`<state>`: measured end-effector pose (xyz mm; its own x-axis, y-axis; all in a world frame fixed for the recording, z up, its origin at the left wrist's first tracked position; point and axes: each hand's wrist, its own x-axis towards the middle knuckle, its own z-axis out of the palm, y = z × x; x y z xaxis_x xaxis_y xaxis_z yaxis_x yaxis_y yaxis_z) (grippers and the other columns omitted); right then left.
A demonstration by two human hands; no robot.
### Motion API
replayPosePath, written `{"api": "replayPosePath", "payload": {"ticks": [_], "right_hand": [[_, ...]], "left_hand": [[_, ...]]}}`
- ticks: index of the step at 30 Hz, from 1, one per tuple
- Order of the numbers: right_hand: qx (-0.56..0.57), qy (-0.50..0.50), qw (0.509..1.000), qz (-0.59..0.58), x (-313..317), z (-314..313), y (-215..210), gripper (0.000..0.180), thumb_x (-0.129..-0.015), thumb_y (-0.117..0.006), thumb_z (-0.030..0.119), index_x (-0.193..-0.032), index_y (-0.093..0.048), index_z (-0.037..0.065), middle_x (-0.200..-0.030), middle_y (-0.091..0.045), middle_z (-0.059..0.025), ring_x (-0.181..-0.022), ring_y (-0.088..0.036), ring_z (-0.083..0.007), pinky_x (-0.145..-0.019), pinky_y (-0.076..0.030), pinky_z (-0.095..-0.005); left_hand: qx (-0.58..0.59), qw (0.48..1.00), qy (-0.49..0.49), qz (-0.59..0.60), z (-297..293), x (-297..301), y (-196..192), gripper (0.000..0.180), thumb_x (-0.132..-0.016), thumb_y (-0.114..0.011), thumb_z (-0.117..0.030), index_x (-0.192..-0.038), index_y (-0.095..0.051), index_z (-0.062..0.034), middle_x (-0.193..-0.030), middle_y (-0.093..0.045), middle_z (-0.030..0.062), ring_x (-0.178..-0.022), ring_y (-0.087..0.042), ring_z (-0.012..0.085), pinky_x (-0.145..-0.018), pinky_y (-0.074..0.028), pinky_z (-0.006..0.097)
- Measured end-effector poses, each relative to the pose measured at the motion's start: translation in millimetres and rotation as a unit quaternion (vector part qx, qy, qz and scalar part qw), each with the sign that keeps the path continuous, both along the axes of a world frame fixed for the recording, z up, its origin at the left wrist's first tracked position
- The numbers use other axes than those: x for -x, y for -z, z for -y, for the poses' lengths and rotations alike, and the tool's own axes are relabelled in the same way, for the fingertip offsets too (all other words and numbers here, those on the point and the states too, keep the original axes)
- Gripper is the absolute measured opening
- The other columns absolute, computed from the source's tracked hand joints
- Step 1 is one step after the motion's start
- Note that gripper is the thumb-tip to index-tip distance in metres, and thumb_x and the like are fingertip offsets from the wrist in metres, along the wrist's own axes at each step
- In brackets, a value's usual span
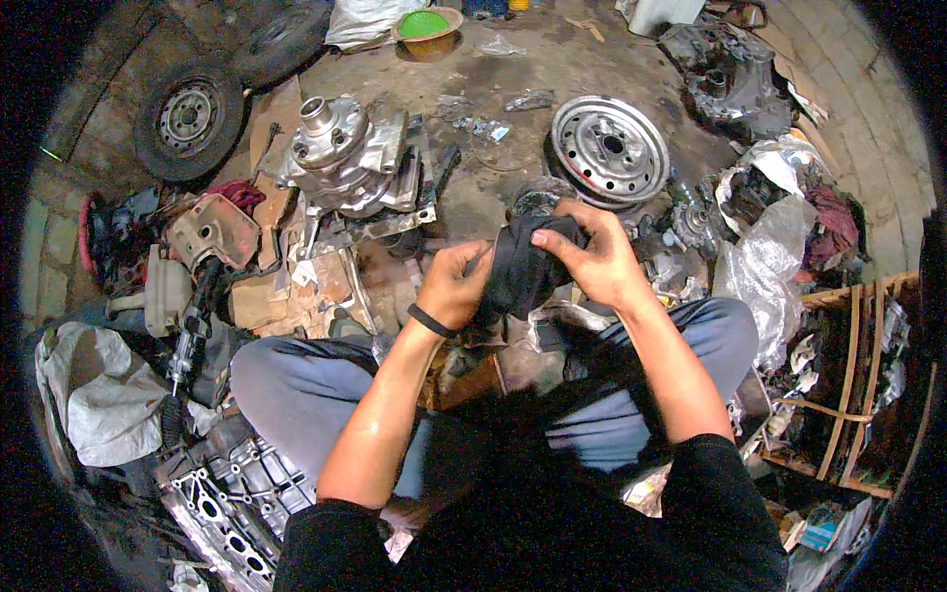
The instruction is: The person sits on the floor and assembles a metallic mechanical component by joining two halves together. They rotate and align the parts, then wipe the assembly with a cloth before placing it down.
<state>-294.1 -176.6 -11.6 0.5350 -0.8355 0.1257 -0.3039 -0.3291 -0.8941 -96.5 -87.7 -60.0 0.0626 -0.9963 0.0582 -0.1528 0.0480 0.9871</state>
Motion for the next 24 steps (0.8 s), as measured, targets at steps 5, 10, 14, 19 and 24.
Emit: {"api": "replayPosePath", "payload": {"ticks": [5,10,14,19,24], "right_hand": [[0.037,-0.045,0.998,-0.027,-9.8,-10.1,-5.6,0.026,-0.085,-0.075,0.018,-0.087,-0.063,-0.004,-0.077,-0.061,-0.0108,-0.076,-0.055,-0.0149,-0.072,-0.046,-0.033],[0.026,0.061,0.998,0.004,-7.3,-4.4,-3.7,0.029,-0.09,-0.072,0.024,-0.089,-0.066,-0.005,-0.083,-0.066,-0.006,-0.081,-0.056,-0.0108,-0.073,-0.047,-0.031],[-0.02,0.135,0.99,0.021,12.9,22.2,-9.5,0.041,-0.092,-0.068,0.036,-0.09,-0.07,-0.004,-0.081,-0.07,-0.0128,-0.076,-0.062,-0.0191,-0.073,-0.048,-0.0361],[-0.016,0.203,0.975,0.089,26.0,32.5,-14.6,0.034,-0.094,-0.066,0.029,-0.085,-0.069,-0.003,-0.072,-0.063,-0.0047,-0.072,-0.052,-0.0114,-0.068,-0.042,-0.0313],[0.035,0.118,0.987,0.101,19.7,18.7,-15.0,0.029,-0.095,-0.065,0.027,-0.098,-0.073,-0.001,-0.093,-0.073,-0.0082,-0.093,-0.063,-0.0149,-0.087,-0.047,-0.0306]], "left_hand": [[-0.011,0.999,0.044,0.01,-3.0,8.4,-1.2,0.02,-0.096,-0.056,-0.009,-0.108,-0.069,0.0016,-0.089,-0.071,0.0013,-0.087,-0.058,0.0075,-0.081,-0.049,0.027],[0.022,0.999,0.002,0.036,2.7,14.4,-12.7,0.02,-0.096,-0.055,-0.008,-0.107,-0.068,0.003,-0.088,-0.071,0.0048,-0.087,-0.06,0.0087,-0.08,-0.049,0.027],[0.027,0.999,0.016,0.045,4.1,8.4,-8.4,0.019,-0.096,-0.054,-0.008,-0.103,-0.067,0.0049,-0.087,-0.071,0.009,-0.085,-0.061,0.0098,-0.08,-0.048,0.027],[0.044,0.999,-0.014,0.008,1.0,14.6,-1.9,0.019,-0.096,-0.055,-0.009,-0.1,-0.067,0.0051,-0.086,-0.07,0.0105,-0.083,-0.06,0.0095,-0.077,-0.048,0.028],[0.022,0.998,-0.035,0.052,-0.8,9.0,3.1,0.02,-0.095,-0.057,-0.011,-0.101,-0.068,0.0055,-0.086,-0.071,0.0143,-0.082,-0.061,0.0101,-0.076,-0.048,0.029]]}}
